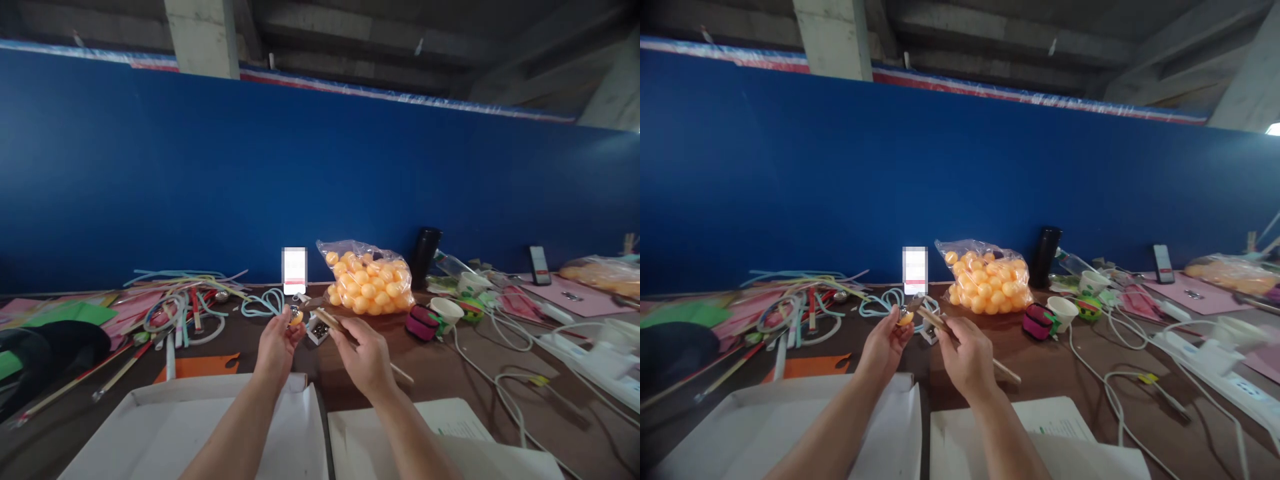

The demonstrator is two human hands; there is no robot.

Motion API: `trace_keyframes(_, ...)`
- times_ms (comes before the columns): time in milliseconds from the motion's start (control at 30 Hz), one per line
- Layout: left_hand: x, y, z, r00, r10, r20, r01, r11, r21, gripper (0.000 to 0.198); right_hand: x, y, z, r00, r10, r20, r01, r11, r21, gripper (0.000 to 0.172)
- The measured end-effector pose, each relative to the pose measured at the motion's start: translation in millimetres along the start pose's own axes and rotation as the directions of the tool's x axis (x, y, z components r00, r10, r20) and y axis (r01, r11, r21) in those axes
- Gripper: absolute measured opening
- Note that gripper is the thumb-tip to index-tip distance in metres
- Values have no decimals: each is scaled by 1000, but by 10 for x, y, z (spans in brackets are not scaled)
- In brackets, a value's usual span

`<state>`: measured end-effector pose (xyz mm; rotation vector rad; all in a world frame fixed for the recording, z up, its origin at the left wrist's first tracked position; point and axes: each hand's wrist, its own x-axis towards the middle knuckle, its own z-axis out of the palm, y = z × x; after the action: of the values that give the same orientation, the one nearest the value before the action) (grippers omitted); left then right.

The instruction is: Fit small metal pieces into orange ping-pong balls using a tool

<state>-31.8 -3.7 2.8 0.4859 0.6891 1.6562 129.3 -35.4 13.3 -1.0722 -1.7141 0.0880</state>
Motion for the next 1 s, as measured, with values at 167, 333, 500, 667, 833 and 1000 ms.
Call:
trace_keyframes(167,12,-2,-12,999,5,41,-4,1000,-19,17,5,18,-12,997,29,-78,-26,999,41,19)
trace_keyframes(333,4,13,-11,999,-4,33,3,1000,31,24,2,4,-15,999,11,-47,-10,1000,19,20)
trace_keyframes(500,-9,26,-3,999,-3,51,-2,996,87,28,-1,-11,-13,999,18,37,-15,996,-90,18)
trace_keyframes(667,-14,29,8,999,3,38,-6,997,78,31,3,-6,-14,1000,2,-22,-2,999,-36,20)
trace_keyframes(833,3,14,-1,998,15,55,-20,996,84,35,0,4,-9,999,9,33,-6,996,-86,19)
trace_keyframes(1000,14,-4,-11,996,38,77,-45,994,97,39,-5,11,3,999,11,30,-9,997,-78,19)
